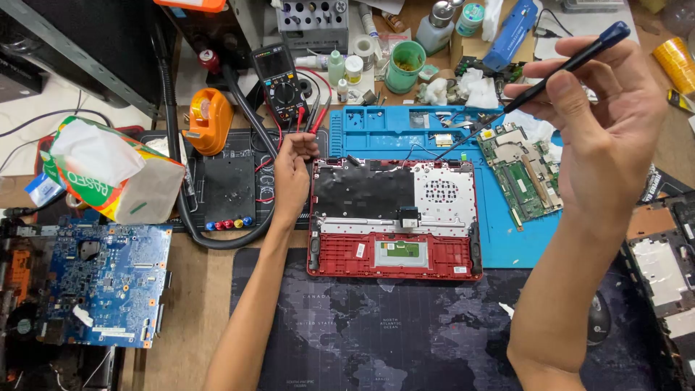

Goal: Installing a motherboard into a laptop chassis and connecting internal ribbon cables

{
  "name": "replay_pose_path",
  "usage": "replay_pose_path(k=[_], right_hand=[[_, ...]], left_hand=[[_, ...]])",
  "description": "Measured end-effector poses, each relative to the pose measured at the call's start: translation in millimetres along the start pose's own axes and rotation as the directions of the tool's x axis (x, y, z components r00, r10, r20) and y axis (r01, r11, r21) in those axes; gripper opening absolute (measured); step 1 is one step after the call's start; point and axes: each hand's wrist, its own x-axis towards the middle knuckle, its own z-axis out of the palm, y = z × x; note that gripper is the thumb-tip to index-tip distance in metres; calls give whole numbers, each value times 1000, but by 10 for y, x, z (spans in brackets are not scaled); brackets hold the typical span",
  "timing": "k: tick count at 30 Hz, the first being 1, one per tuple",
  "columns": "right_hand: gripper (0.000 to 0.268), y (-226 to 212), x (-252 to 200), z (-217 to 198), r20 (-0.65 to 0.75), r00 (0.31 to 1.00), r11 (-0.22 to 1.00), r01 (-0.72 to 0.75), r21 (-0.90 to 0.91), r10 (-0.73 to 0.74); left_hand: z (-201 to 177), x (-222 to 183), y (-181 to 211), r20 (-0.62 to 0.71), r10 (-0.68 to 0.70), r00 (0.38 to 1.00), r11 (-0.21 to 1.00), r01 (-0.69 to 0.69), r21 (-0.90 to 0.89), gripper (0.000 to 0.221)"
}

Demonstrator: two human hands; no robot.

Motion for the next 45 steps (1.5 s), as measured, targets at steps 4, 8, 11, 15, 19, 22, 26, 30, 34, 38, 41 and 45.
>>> replay_pose_path(k=[4, 8, 11, 15, 19, 22, 26, 30, 34, 38, 41, 45], right_hand=[[17, -38, -41, 24, 24, 999, 999, 23, -41, -22], [18, -79, -88, 107, 23, 1000, 1000, 10, -29, -9], [16, -138, -130, 167, 73, 996, 997, 46, -68, -41], [16, -137, -160, 211, 90, 995, 998, 36, -58, -31], [15, -137, -205, 170, 99, 995, 999, 12, -48, -7], [13, -24, -213, 6, 81, 993, 993, -74, -92, 82], [20, 237, -209, -410, 107, 959, 944, -230, -237, 261], [19, 881, -283, -870, 22, 975, 915, -199, -350, 221], [22, 1268, -392, -1205, -69, 909, 673, -352, -651, 410], [24, 1572, -433, -1338, -106, 805, 548, -486, -681, 583], [21, 1695, -414, -1357, -119, 766, 513, -528, -677, 632], [20, 1742, -383, -1380, -143, 743, 485, -556, -675, 653]], left_hand=[[19, -29, 75, -4, 25, 1000, 997, -24, 74, 37], [12, -46, 80, -1, 46, 999, 996, -45, 83, 37], [6, -57, 84, 9, 66, 998, 994, -66, 91, 36], [5, -55, 97, 24, 88, 996, 988, -90, 127, 37], [15, -69, 149, 76, 118, 990, 980, -129, 155, 32], [29, -55, 163, 94, 121, 988, 969, -138, 206, 31], [88, -38, 197, 100, 97, 990, 953, -121, 278, 30], [116, -11, 205, 81, 102, 991, 928, -124, 350, 36], [168, 97, 113, 116, 40, 992, 913, -83, 399, 31], [543, 72, 206, 124, 72, 990, 874, -122, 471, 27], [1102, -189, 463, 252, 61, 966, 915, -155, 372, 23], [1842, -598, 668, 547, -174, 819, 980, 200, 12, 21]])
